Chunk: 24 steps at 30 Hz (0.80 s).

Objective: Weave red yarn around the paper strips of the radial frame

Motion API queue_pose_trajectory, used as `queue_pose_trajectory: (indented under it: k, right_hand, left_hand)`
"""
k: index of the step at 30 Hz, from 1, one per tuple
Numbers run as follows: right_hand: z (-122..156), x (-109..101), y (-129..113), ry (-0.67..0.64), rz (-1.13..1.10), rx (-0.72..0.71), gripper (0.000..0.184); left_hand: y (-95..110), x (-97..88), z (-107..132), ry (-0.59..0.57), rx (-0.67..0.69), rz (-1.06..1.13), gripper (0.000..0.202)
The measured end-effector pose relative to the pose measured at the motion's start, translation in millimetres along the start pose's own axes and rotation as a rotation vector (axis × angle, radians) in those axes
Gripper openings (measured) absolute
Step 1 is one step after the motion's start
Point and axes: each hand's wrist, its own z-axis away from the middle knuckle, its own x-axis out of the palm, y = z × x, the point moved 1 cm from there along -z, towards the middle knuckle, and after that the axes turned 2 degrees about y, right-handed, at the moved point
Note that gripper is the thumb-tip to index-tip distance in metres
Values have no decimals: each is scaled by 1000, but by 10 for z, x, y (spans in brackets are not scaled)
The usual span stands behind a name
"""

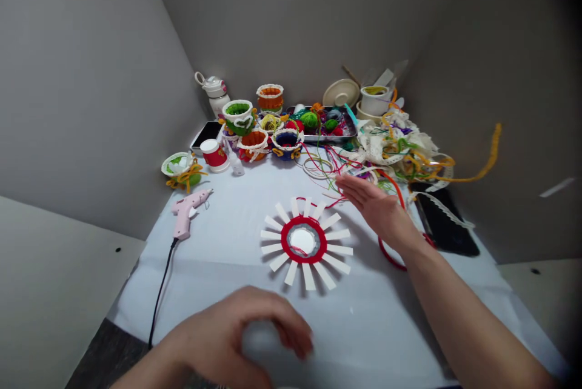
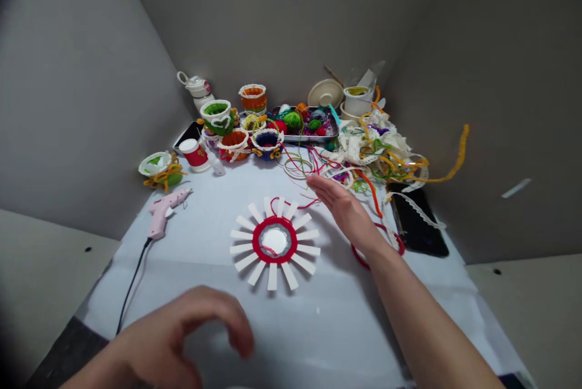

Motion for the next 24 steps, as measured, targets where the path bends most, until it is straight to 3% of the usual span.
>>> queue_pose_trajectory:
  k: [3,4,5,7,10,14,19,22,24]
  right_hand:
    - [273,-74,25,218,-68,49,81]
    - [348,-70,52,281,-105,61,76]
    - [411,-50,87,334,-143,79,72]
    - [492,38,169,398,-215,127,66]
    - [518,232,279,372,-287,195,68]
    - [469,430,335,263,-248,222,78]
    - [357,446,318,160,-117,259,80]
    - [222,346,332,193,-151,206,77]
    - [111,261,359,209,-218,209,68]
  left_hand:
    - [-255,-32,254,745,-38,-349,62]
    - [-360,-25,287,864,-63,-484,77]
    - [-465,-20,289,886,-101,-580,98]
    - [-638,-45,220,784,-189,-641,134]
    - [-748,-206,34,630,-265,-606,149]
    - [-723,-467,-226,503,-209,-481,152]
    - [-706,-568,-349,382,-150,-232,158]
    - [-662,-703,-316,463,-70,69,149]
    - [-599,-862,-336,611,-139,208,121]
